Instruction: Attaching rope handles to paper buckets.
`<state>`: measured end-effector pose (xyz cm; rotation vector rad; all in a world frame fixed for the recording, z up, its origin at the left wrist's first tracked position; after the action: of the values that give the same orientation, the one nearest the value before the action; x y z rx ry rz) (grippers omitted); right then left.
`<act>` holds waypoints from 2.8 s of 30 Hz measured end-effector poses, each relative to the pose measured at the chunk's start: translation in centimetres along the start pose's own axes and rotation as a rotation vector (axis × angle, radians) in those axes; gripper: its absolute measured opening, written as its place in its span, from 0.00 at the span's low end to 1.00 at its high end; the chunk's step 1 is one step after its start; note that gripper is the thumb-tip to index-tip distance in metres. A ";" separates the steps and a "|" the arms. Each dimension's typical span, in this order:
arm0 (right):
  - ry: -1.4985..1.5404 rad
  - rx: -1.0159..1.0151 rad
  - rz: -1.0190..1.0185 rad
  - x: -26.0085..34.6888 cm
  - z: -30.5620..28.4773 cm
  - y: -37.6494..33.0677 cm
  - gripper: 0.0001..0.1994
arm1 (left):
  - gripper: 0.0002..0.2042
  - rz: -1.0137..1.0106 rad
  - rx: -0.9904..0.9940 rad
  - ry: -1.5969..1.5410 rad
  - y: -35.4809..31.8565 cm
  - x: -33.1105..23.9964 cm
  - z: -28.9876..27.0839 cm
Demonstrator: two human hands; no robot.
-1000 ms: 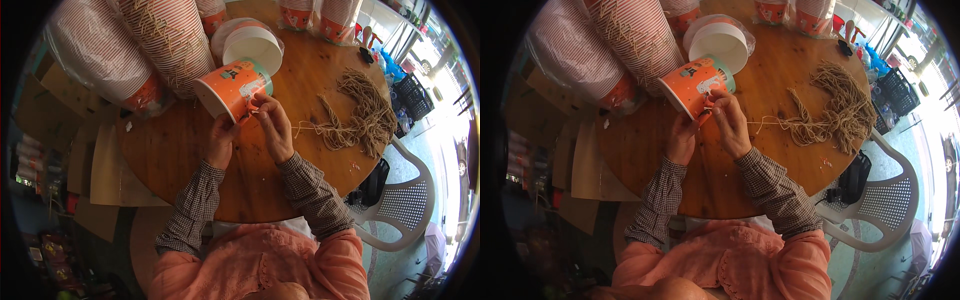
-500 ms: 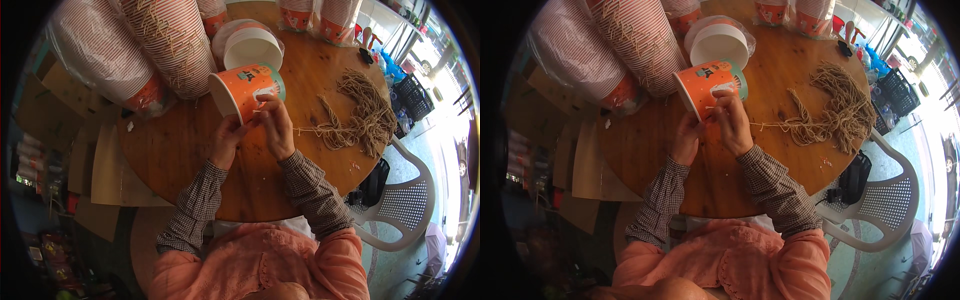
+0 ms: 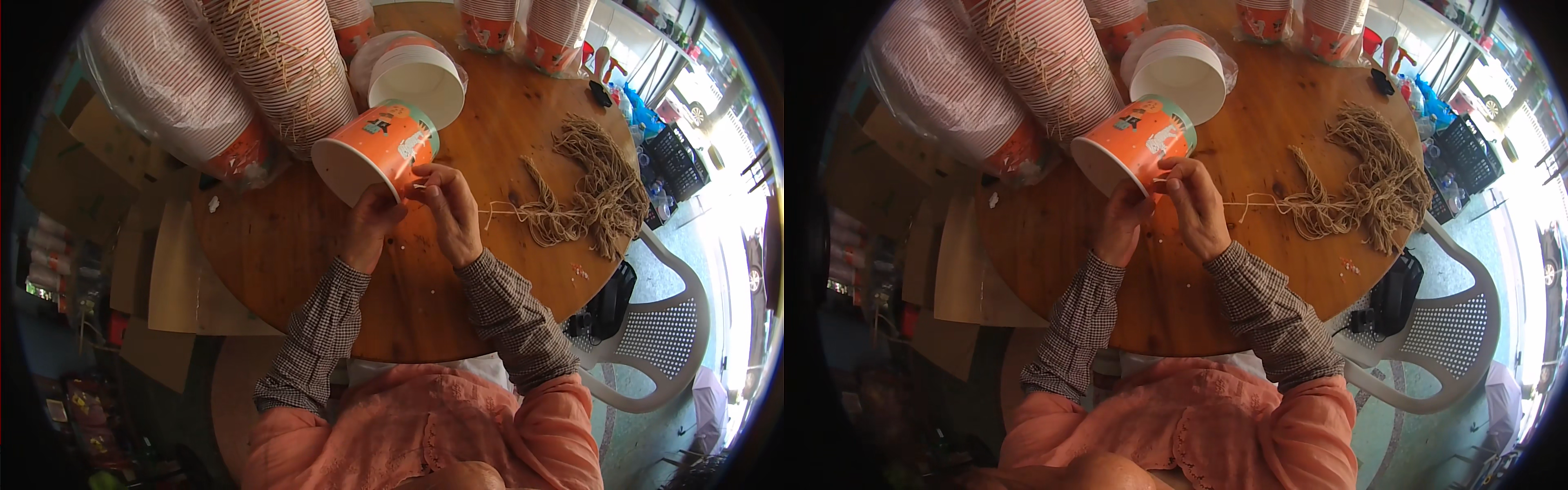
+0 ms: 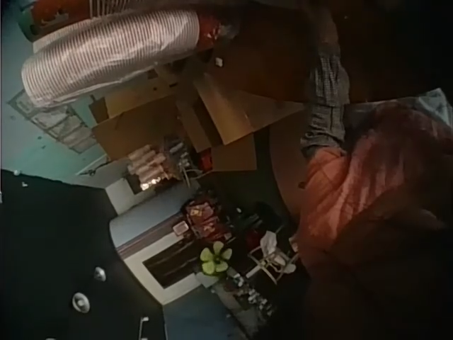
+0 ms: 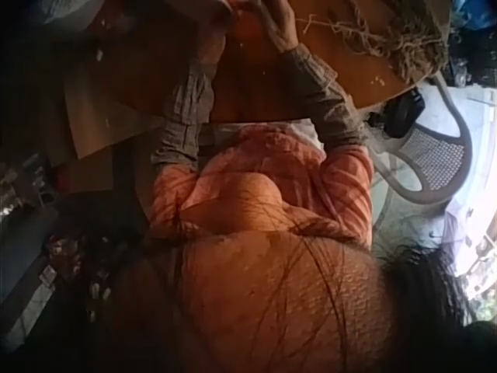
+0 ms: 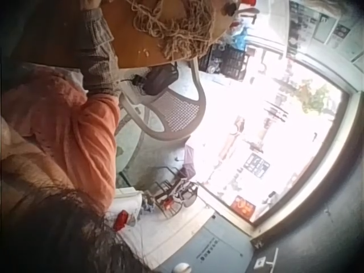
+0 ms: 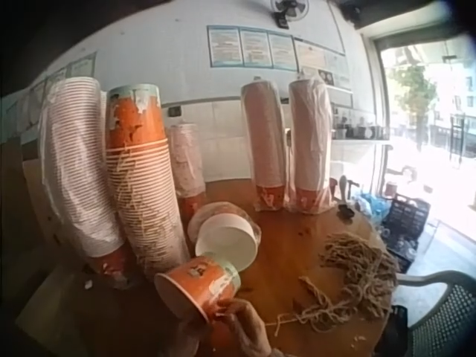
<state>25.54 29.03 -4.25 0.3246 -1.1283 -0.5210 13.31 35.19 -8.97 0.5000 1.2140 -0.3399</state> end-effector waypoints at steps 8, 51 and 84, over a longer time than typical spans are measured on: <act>-0.420 -0.130 -0.033 -1.0 -2.1 -0.3 0.04 | 0.15 0.145 -0.110 0.302 -0.4 -1.3 0.1; -0.767 0.110 -0.352 15.0 6.8 -24.0 0.07 | 0.22 0.134 -0.100 0.534 -26.6 -5.9 9.8; -0.303 -0.332 -0.099 10.2 -1.3 -23.5 0.04 | 0.18 0.493 0.055 1.151 -20.5 -0.9 12.5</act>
<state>24.67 3.74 -8.61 0.0111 -1.2962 -0.8537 12.69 11.14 -8.61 1.0874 2.1071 0.4192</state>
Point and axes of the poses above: each hand's wrist, its own y-axis towards the middle knuckle, its own z-axis out of the palm, x = y × z, the point moved 7 cm from there along y, towards the middle knuckle, and after that the axes turned 7 degrees about y, right-handed, at the moved point
